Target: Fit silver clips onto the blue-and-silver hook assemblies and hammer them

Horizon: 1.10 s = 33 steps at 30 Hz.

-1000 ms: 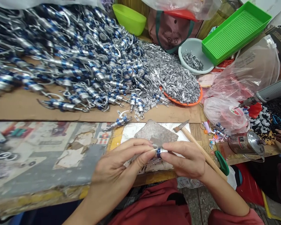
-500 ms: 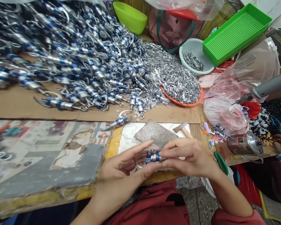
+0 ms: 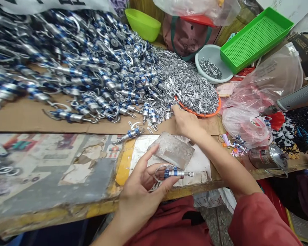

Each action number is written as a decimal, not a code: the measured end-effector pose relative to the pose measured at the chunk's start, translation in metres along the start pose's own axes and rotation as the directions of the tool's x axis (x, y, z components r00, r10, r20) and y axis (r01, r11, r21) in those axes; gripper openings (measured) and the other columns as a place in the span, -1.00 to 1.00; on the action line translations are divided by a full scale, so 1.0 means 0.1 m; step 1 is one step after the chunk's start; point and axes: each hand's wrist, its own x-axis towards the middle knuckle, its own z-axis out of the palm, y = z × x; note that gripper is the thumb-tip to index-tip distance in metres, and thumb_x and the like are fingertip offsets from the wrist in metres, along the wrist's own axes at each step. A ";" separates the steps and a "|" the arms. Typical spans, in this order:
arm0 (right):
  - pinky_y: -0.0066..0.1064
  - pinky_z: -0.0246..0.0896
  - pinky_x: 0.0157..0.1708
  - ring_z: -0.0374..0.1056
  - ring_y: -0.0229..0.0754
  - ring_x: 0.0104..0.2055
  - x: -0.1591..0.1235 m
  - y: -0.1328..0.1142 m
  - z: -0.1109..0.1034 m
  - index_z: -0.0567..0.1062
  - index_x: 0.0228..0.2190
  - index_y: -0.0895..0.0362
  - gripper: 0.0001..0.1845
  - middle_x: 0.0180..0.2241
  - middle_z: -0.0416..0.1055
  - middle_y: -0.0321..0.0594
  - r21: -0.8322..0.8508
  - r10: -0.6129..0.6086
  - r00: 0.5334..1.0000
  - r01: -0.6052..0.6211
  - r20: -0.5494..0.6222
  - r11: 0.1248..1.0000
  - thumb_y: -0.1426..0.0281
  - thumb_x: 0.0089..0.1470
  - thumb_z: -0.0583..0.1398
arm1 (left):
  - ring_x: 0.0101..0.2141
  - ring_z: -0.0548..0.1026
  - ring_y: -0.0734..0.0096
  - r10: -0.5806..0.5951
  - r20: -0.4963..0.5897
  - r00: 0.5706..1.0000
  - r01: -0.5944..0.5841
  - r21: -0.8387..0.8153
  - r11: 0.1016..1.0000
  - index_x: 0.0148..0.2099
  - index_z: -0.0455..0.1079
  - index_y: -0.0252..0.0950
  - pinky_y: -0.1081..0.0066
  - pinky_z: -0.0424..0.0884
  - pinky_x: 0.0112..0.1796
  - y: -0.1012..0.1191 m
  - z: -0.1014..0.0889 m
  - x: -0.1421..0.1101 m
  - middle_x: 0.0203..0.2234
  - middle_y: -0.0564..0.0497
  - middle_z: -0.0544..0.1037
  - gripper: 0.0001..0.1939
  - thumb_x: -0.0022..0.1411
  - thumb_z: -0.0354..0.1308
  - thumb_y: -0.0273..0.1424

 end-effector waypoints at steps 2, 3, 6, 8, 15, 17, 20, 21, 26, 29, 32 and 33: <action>-0.36 0.20 -0.37 0.37 -0.10 -0.30 -0.09 0.12 -0.01 0.28 -0.06 0.19 -0.50 -0.23 0.45 -0.08 0.052 -0.024 1.000 0.025 -0.009 0.998 0.63 -0.12 0.10 | -0.35 0.55 0.39 -0.008 -0.014 1.000 0.008 0.010 1.000 0.25 -0.02 -0.25 0.40 0.45 -0.26 0.01 0.00 0.02 -0.41 0.02 0.59 -0.11 -0.09 0.31 -0.36; -0.36 0.21 -0.35 0.37 -0.13 -0.30 -0.15 0.17 -0.01 0.33 -0.10 0.18 -0.54 -0.24 0.45 -0.11 0.108 -0.046 0.998 0.051 -0.049 0.993 0.63 -0.12 0.10 | -0.38 0.54 0.43 -0.006 -0.022 1.000 0.006 0.013 1.000 0.24 0.00 -0.24 0.45 0.45 -0.30 0.02 0.00 0.04 -0.45 0.06 0.58 -0.12 -0.10 0.31 -0.37; -0.42 0.25 -0.34 0.37 -0.23 -0.35 -0.38 0.23 -0.02 0.47 -0.33 0.20 -0.79 -0.37 0.48 -0.18 0.393 -0.093 0.968 0.180 -0.231 0.902 0.58 -0.06 0.11 | -0.46 0.49 0.53 0.018 -0.034 0.999 -0.019 -0.007 1.000 0.22 0.04 -0.23 0.54 0.43 -0.35 0.02 -0.03 0.10 -0.55 0.17 0.51 -0.11 -0.17 0.34 -0.43; -0.46 0.27 -0.39 0.37 -0.28 -0.41 -0.60 0.19 -0.06 0.49 -0.43 0.20 -0.89 -0.44 0.48 -0.22 0.558 -0.115 0.948 0.269 -0.296 0.785 0.51 -0.01 0.14 | -0.47 0.48 0.54 0.031 -0.030 0.999 -0.031 -0.032 0.999 0.21 0.05 -0.24 0.54 0.43 -0.34 0.01 -0.05 0.13 -0.56 0.19 0.49 -0.08 -0.21 0.35 -0.45; -0.43 0.23 -0.36 0.34 -0.26 -0.39 -1.14 -0.01 -0.20 0.49 -0.34 0.22 -0.84 -0.45 0.49 -0.19 0.483 -0.351 0.884 0.464 -0.309 0.743 0.59 0.03 0.12 | -0.48 0.48 0.53 0.052 -0.015 0.999 -0.053 -0.056 0.997 0.19 0.07 -0.27 0.53 0.44 -0.34 -0.01 -0.06 0.16 -0.55 0.16 0.51 -0.09 -0.23 0.36 -0.47; -0.45 0.21 -0.38 0.33 -0.28 -0.41 -1.11 -0.03 -0.18 0.48 -0.36 0.20 -0.85 -0.45 0.47 -0.20 0.507 -0.382 0.892 0.452 -0.242 0.734 0.56 0.08 0.11 | -0.48 0.48 0.54 0.051 -0.009 0.999 -0.052 -0.071 0.996 0.20 0.06 -0.28 0.55 0.43 -0.36 -0.01 -0.06 0.16 -0.56 0.16 0.52 -0.08 -0.23 0.36 -0.47; -0.48 0.18 -0.37 0.32 -0.29 -0.41 -1.01 -0.05 -0.17 0.47 -0.42 0.17 -0.87 -0.46 0.46 -0.24 0.538 -0.385 0.899 0.434 -0.208 0.723 0.48 0.12 0.12 | -0.48 0.47 0.54 0.039 -0.006 0.999 -0.039 -0.084 0.996 0.20 0.05 -0.29 0.55 0.43 -0.37 0.01 -0.06 0.15 -0.56 0.17 0.51 -0.08 -0.23 0.35 -0.48; -0.49 0.17 -0.37 0.32 -0.30 -0.41 -0.99 -0.06 -0.17 0.47 -0.44 0.17 -0.87 -0.46 0.45 -0.26 0.544 -0.374 0.908 0.413 -0.189 0.730 0.47 0.11 0.13 | -0.48 0.47 0.54 0.032 -0.004 0.999 -0.032 -0.086 0.996 0.20 0.05 -0.30 0.54 0.43 -0.37 0.02 -0.06 0.15 -0.56 0.17 0.51 -0.08 -0.23 0.35 -0.49; -0.53 0.10 -0.45 0.26 -0.34 -0.51 -1.01 -0.10 -0.20 0.45 -0.48 0.17 -0.90 -0.52 0.43 -0.30 0.550 -0.258 0.947 0.322 -0.193 0.771 0.47 0.06 0.18 | -0.49 0.47 0.55 0.011 0.004 1.000 -0.010 -0.111 0.994 0.19 0.07 -0.30 0.56 0.42 -0.39 0.04 -0.04 0.14 -0.57 0.16 0.51 -0.08 -0.24 0.36 -0.49; -0.54 0.08 -0.49 0.25 -0.36 -0.55 -1.05 -0.16 -0.15 0.45 -0.55 0.17 -0.84 -0.58 0.43 -0.30 0.545 -0.207 0.934 0.340 -0.292 0.766 0.45 0.05 0.19 | -0.49 0.46 0.56 0.004 0.002 1.000 -0.004 -0.112 0.994 0.18 0.08 -0.29 0.56 0.42 -0.39 0.04 -0.05 0.14 -0.56 0.16 0.52 -0.11 -0.23 0.35 -0.49; -0.55 0.07 -0.52 0.24 -0.37 -0.58 -1.04 -0.18 -0.10 0.46 -0.57 0.17 -0.82 -0.61 0.41 -0.32 0.584 -0.181 0.946 0.309 -0.268 0.751 0.43 0.03 0.21 | -0.50 0.45 0.57 0.007 0.015 1.000 -0.005 -0.112 0.994 0.19 0.07 -0.29 0.57 0.42 -0.39 0.00 -0.07 0.16 -0.55 0.15 0.52 -0.11 -0.21 0.35 -0.49; -0.55 0.08 -0.51 0.24 -0.37 -0.57 -1.03 -0.16 -0.10 0.47 -0.57 0.17 -0.83 -0.61 0.40 -0.33 0.595 -0.175 0.954 0.288 -0.242 0.750 0.44 0.03 0.21 | -0.50 0.45 0.58 0.016 0.027 1.000 -0.013 -0.112 0.994 0.19 0.07 -0.29 0.57 0.41 -0.40 -0.02 -0.08 0.17 -0.55 0.15 0.52 -0.10 -0.21 0.36 -0.49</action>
